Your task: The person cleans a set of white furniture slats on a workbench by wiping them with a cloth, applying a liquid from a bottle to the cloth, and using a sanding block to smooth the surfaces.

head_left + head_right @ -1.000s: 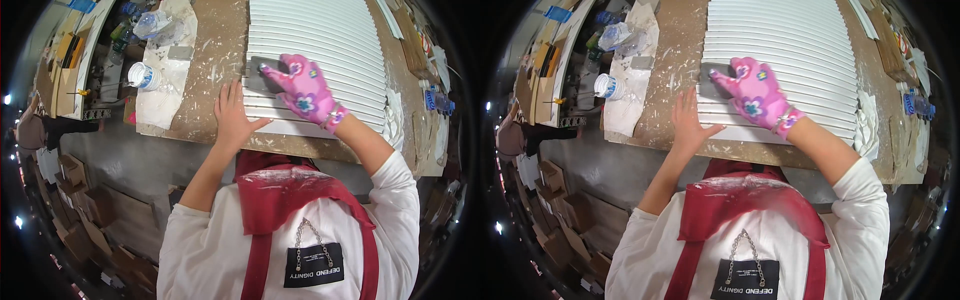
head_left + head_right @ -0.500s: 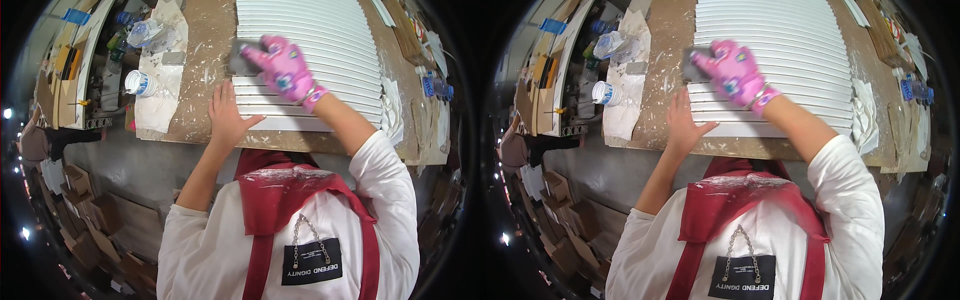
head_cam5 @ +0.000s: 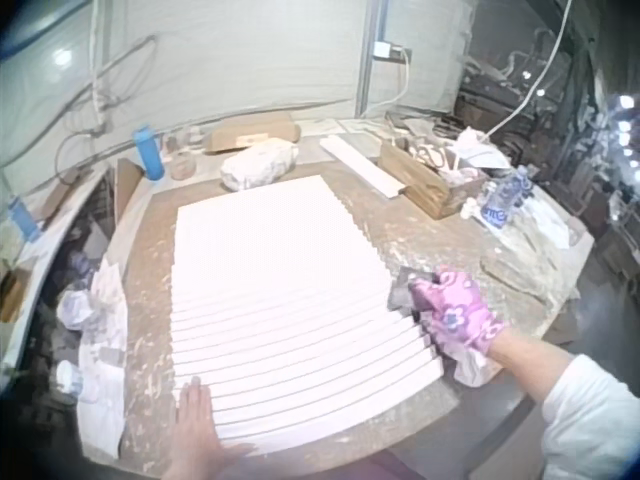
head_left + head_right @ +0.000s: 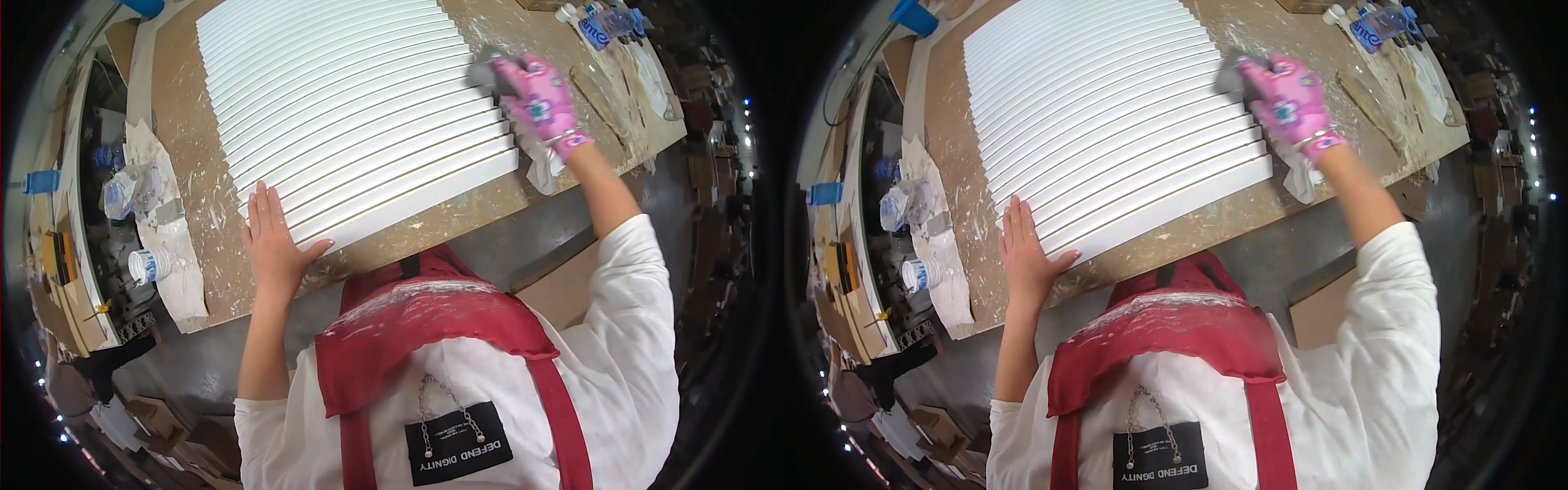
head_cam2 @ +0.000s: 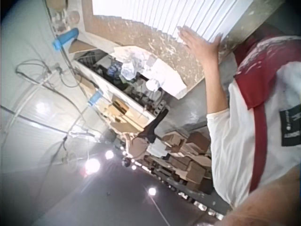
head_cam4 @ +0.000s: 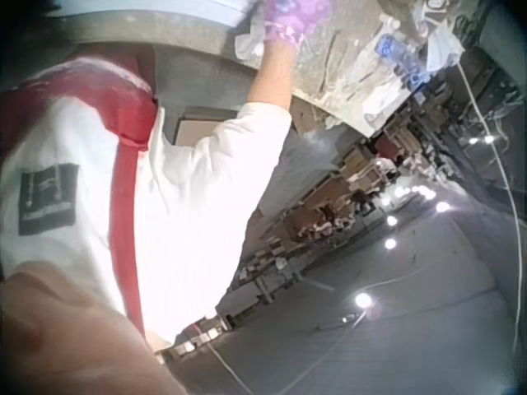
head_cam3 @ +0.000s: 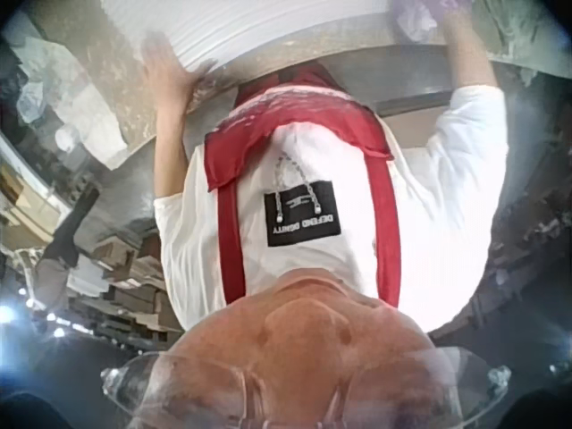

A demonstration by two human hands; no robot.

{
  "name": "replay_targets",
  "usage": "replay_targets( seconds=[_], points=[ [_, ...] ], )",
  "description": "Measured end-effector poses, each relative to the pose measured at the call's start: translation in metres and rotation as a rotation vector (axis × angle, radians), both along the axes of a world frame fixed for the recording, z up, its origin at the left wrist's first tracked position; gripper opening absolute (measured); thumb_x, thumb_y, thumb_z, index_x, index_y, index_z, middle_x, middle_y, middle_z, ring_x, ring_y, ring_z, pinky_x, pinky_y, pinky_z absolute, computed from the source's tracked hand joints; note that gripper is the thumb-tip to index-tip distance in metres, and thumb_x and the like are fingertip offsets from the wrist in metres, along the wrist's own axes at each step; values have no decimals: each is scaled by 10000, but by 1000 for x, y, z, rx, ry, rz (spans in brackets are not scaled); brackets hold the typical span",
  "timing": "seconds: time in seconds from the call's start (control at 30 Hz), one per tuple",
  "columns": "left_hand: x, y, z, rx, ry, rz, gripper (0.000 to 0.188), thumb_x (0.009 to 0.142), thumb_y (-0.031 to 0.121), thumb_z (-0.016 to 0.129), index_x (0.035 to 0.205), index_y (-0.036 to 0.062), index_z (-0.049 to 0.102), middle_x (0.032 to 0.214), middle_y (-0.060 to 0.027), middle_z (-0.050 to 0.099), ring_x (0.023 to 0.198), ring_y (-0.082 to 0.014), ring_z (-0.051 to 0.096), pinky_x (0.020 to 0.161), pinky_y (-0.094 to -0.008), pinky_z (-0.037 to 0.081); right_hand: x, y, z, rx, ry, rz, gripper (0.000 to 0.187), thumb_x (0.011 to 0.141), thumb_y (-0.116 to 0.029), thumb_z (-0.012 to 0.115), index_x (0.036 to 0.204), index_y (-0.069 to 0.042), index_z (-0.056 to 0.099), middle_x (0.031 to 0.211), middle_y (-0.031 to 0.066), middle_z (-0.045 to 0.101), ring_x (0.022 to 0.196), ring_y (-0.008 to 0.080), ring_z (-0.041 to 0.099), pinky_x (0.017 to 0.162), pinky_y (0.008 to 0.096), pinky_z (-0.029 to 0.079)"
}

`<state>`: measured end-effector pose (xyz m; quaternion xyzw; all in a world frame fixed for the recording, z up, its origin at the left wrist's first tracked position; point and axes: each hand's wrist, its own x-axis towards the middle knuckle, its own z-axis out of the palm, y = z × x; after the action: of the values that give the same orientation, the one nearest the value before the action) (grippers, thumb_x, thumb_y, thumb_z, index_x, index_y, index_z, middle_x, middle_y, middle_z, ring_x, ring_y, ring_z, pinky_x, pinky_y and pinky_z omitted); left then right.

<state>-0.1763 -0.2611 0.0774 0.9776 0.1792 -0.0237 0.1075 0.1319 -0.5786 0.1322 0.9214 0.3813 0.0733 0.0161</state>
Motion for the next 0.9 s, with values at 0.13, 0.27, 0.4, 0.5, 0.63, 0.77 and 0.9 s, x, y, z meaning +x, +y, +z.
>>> replay_targets(
  seconds=[0.13, 0.27, 0.4, 0.5, 0.63, 0.77, 0.9],
  points=[
    [-3, -1, 2, -2, 4, 15, 1103, 608, 373, 837, 1449, -16, 239, 1544, -170, 199, 1415, -358, 196, 1101, -526, 229, -32, 28, 9, 212, 0, 336, 550, 740, -196, 703, 1264, -157, 538, 1139, 131, 608, 1041, 311, 586, 858, 398, 508],
    [-3, 2, 0, 10, 8, -7, 1123, 616, 465, 814, 1461, 6, 233, 1552, -157, 187, 1420, -348, 196, 1101, -551, 225, -22, -6, -15, 146, -12, 162, 566, 739, -228, 679, 1283, -185, 528, 1152, 139, 578, 1038, 310, 582, 836, 407, 505],
    [4, -5, 14, 67, 52, -38, 1089, 651, 477, 786, 1467, 18, 230, 1556, -154, 177, 1423, -348, 186, 1099, -564, 213, 8, -64, -5, 131, -254, -55, 546, 745, -252, 664, 1263, -140, 534, 1034, 143, 603, 937, 328, 606, 822, 434, 500],
    [15, -8, 15, 77, 31, -92, 1063, 669, 449, 773, 1479, 41, 219, 1558, -155, 173, 1425, -355, 181, 1109, -556, 186, -40, 29, 4, 366, 187, 211, 560, 728, -237, 682, 1264, -155, 542, 1045, 135, 601, 951, 333, 601, 835, 432, 500],
    [23, -5, 4, 16, 28, -128, 1044, 685, 472, 740, 1487, 60, 213, 1561, -156, 166, 1425, -357, 184, 1112, -567, 152, -105, 105, 4, 225, 310, 448, 517, 727, -211, 681, 1225, -134, 566, 1108, 112, 603, 971, 308, 607, 856, 408, 505],
    [19, -2, 1, -4, 18, -145, 1025, 690, 443, 744, 1484, 62, 222, 1562, -155, 164, 1427, -345, 185, 1109, -574, 150, 10, 19, -38, 429, 134, 315, 450, 764, -225, 655, 1184, -77, 589, 1047, 160, 641, 958, 331, 617, 873, 398, 498],
    [9, 28, -6, -244, -335, 200, 849, 829, 342, 664, 1475, 15, 220, 1547, -157, 210, 1419, -326, 213, 1143, -440, 177, 40, -4, -20, 892, 515, -341, 601, 822, -373, 647, 1342, -115, 490, 1223, 179, 578, 1074, 308, 581, 905, 380, 461]
  ],
)
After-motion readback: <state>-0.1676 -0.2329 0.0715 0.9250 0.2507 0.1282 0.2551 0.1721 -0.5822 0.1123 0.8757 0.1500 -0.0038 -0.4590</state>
